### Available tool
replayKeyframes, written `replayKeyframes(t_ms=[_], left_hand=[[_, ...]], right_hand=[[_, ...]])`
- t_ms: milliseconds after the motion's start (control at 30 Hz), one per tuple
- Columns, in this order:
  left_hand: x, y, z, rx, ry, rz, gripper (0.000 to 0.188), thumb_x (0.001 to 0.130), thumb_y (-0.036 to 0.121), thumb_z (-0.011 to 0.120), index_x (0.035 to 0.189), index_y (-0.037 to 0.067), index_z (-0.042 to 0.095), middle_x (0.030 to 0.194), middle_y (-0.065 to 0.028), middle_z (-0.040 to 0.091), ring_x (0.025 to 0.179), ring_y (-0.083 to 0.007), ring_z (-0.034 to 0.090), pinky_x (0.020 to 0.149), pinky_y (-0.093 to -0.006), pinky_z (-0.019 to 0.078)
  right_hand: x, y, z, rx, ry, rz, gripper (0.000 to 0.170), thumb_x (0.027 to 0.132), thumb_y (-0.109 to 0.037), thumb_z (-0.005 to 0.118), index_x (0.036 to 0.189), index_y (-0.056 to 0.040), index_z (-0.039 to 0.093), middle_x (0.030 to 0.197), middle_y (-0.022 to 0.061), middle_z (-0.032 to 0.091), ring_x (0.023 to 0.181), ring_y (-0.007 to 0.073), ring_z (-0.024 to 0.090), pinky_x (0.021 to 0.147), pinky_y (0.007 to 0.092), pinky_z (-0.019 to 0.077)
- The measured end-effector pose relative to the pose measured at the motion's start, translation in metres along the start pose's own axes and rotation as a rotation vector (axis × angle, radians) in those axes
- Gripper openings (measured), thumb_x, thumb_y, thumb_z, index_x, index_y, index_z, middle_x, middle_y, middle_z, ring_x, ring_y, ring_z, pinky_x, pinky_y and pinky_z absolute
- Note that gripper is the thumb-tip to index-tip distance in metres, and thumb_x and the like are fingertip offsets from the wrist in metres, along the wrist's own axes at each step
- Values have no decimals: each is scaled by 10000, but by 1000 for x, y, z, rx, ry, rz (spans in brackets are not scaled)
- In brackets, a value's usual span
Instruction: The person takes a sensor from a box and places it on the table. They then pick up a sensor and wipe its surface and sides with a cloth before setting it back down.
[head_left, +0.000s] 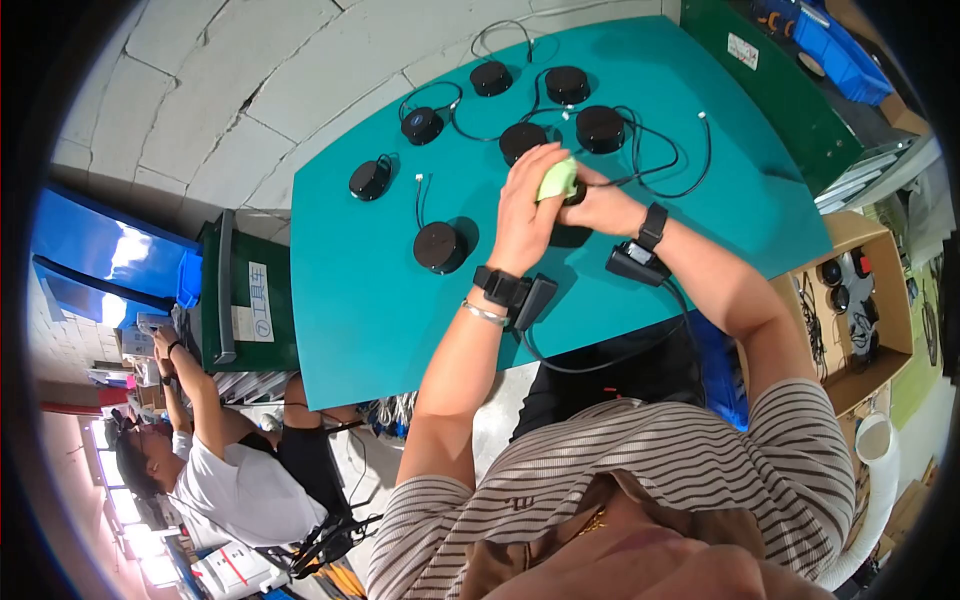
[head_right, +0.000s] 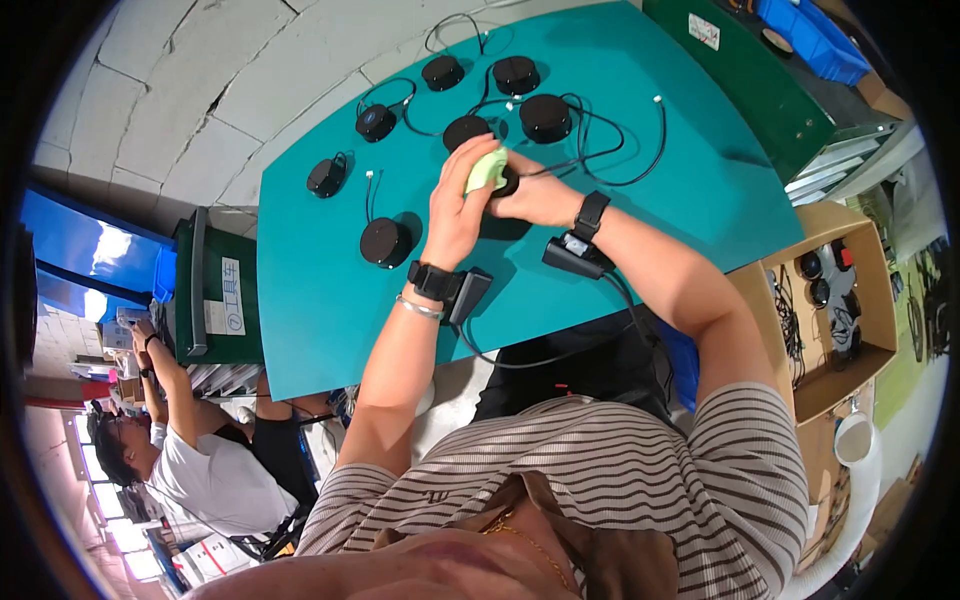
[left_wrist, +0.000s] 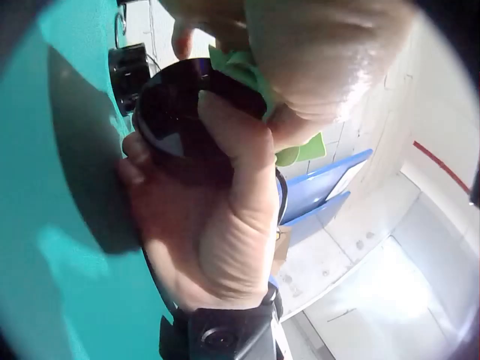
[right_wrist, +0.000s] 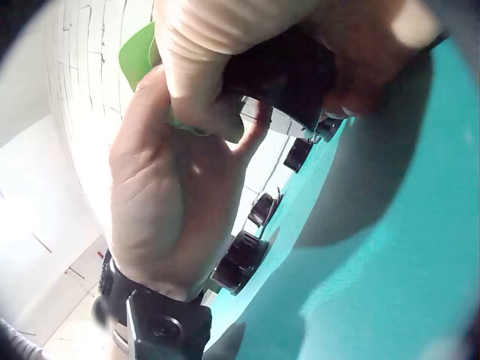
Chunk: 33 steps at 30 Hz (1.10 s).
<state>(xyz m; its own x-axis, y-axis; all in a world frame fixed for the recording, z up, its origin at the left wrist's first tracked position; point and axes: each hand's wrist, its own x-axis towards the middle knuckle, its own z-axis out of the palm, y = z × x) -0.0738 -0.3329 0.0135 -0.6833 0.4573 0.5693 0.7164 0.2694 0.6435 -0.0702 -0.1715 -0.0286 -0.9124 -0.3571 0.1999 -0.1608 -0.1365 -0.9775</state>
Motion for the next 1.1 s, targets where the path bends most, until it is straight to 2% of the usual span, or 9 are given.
replayKeyframes(t_ms=[100,367,467,633,700,833,933,1000,1100], left_hand=[[-5,2,2,-322,63,-274,421,912,78,468,1331,66,508,1373,-131,494,1279,-291,467,1035,-366,399],[-3,10,-2,85,-92,18,496,817,50,530,1310,108,532,1417,-120,441,1347,-346,353,1105,-441,292],[-3,6,0,108,-61,-19,466,809,66,543,1273,94,560,1382,-121,479,1328,-342,381,1096,-434,307],[-5,-6,2,-363,32,-361,406,1004,218,402,1355,31,483,1371,-113,498,1260,-203,469,1072,-337,346],[-4,2,3,-332,44,-326,423,993,198,390,1373,24,464,1422,-126,452,1314,-231,423,1094,-353,318],[-1,10,-2,89,-100,75,452,914,165,445,1355,83,503,1456,-151,400,1362,-326,350,1115,-405,286],[-2,3,-3,17,-108,-5,429,934,172,426,1341,70,516,1450,-148,407,1356,-315,359,1107,-398,300],[-5,-6,-1,-434,-15,-333,409,941,168,447,1332,81,528,1438,-141,416,1334,-319,372,1099,-405,310],[-4,1,-1,-166,6,-190,402,957,188,448,1338,83,524,1432,-139,421,1340,-324,361,1103,-411,300]], right_hand=[[-2,-9,2,5,-19,-42,594,742,-20,656,1297,-77,451,1126,28,567,1007,105,520,865,283,466],[0,-4,0,-41,-2,-115,572,765,-141,754,1257,-68,471,1154,59,591,1061,148,562,903,321,480],[1,-5,2,-74,8,-55,567,736,-118,733,1241,-66,479,1108,59,592,1012,144,560,864,316,482],[2,-3,3,-154,30,-53,555,701,-91,686,1219,-59,487,1032,51,582,914,140,553,786,298,481],[1,-2,2,-148,21,-42,546,709,-79,685,1216,-64,485,1043,48,582,929,136,551,797,296,480],[0,-9,6,-37,41,-125,539,711,-56,687,1202,-46,465,1072,52,575,950,146,553,816,309,478],[1,-3,2,-122,1,-81,574,709,-79,681,1236,-50,454,1065,59,564,936,146,542,802,297,474],[0,-4,4,-127,16,-126,586,711,-78,671,1255,-62,451,1051,53,553,932,128,523,789,283,471],[-1,-11,5,-26,-15,-112,589,713,-68,670,1258,-52,446,1058,45,551,940,122,521,794,287,471]])
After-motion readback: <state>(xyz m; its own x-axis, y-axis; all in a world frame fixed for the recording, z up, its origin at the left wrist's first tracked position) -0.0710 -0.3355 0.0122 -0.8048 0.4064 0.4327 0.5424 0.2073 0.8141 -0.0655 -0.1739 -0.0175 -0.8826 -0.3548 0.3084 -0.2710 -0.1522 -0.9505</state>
